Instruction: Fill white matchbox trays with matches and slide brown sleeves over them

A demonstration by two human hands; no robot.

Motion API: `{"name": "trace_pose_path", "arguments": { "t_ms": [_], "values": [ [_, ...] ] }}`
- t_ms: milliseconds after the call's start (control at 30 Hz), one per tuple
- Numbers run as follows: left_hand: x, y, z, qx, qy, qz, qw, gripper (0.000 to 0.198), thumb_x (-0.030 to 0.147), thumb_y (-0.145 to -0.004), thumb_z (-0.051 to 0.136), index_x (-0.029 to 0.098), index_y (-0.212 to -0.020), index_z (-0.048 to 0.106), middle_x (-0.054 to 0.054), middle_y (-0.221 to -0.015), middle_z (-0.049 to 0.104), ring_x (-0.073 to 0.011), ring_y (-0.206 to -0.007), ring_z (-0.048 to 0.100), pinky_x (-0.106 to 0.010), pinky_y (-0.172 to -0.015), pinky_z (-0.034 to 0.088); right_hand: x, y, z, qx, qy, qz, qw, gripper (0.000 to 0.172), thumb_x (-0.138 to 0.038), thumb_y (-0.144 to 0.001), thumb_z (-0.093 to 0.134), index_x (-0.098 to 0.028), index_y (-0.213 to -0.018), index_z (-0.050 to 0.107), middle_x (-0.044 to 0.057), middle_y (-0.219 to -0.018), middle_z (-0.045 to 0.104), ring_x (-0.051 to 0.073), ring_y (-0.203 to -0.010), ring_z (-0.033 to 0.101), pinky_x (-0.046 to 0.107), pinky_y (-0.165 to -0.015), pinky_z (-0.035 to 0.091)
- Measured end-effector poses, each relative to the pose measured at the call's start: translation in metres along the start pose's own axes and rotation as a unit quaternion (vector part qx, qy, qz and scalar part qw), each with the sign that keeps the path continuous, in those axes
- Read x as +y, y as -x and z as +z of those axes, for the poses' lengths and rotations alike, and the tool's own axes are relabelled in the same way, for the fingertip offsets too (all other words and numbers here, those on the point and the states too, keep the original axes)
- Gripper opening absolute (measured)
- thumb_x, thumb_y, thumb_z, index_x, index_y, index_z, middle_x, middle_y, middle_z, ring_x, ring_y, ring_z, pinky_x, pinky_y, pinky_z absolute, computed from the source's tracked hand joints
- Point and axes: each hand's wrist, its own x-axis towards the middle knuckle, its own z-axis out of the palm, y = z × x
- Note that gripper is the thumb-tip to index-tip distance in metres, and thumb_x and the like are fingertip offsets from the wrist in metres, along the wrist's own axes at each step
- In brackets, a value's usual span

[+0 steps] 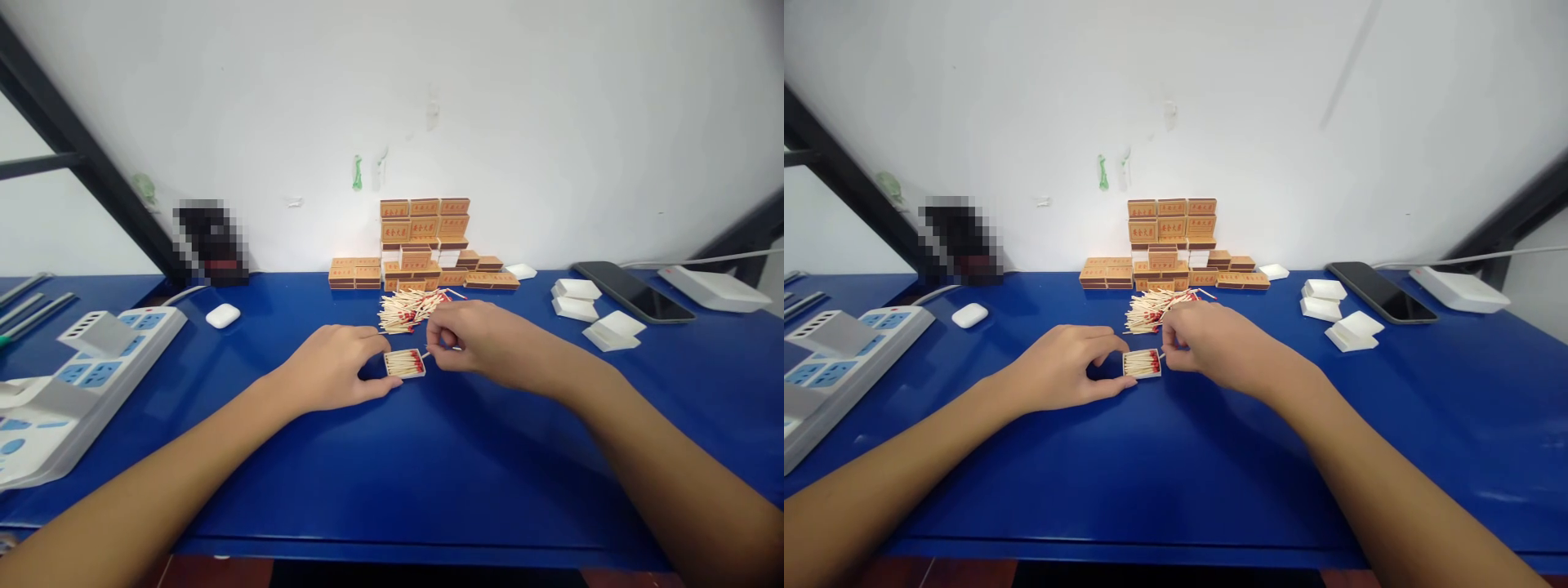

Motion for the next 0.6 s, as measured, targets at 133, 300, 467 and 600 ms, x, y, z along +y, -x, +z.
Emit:
{"name": "trace_pose_path", "arguments": {
  "t_ms": [133,300,467,600],
  "values": [
    [0.000,0.000,0.001,0.003,0.005,-0.001,1.000,0.032,0.048,-0.095,0.068,0.018,-0.103,0.074,-0.001,-0.082,0.068,-0.0157,-0.067,0.060,-0.029,-0.061,0.040,-0.001,0.000,-0.001,-0.002,0.000,-0.003,1.000,0.008,-0.017,-0.086,0.062,-0.021,-0.079,0.060,0.001,-0.078,0.062,0.016,-0.069,0.050,0.030,-0.064,0.032],
    [0.001,0.000,0.000,0.006,0.002,0.002,1.000,0.030,0.046,-0.096,0.067,0.017,-0.101,0.073,-0.002,-0.083,0.070,-0.0166,-0.070,0.063,-0.028,-0.062,0.041,-0.007,0.001,-0.004,0.075,-0.030,-0.022,0.997,0.012,-0.023,-0.095,0.056,-0.021,-0.083,0.055,0.002,-0.085,0.060,0.016,-0.073,0.049,0.031,-0.067,0.033],
    [0.000,0.000,0.001,0.006,-0.003,0.007,1.000,0.031,0.048,-0.096,0.067,0.017,-0.099,0.072,-0.001,-0.082,0.069,-0.0158,-0.067,0.061,-0.029,-0.061,0.040,-0.019,0.000,0.007,0.030,-0.089,-0.059,0.994,0.013,-0.022,-0.097,0.053,-0.021,-0.085,0.055,0.001,-0.083,0.060,0.016,-0.072,0.049,0.029,-0.067,0.034],
    [-0.001,0.001,0.001,0.003,-0.004,0.005,1.000,0.031,0.048,-0.096,0.067,0.017,-0.094,0.071,-0.001,-0.082,0.067,-0.0152,-0.066,0.059,-0.029,-0.060,0.039,-0.023,-0.002,0.014,-0.021,-0.102,-0.052,0.993,0.012,-0.020,-0.095,0.056,-0.020,-0.084,0.058,0.002,-0.083,0.063,0.015,-0.071,0.050,0.029,-0.065,0.035]
  ]
}}
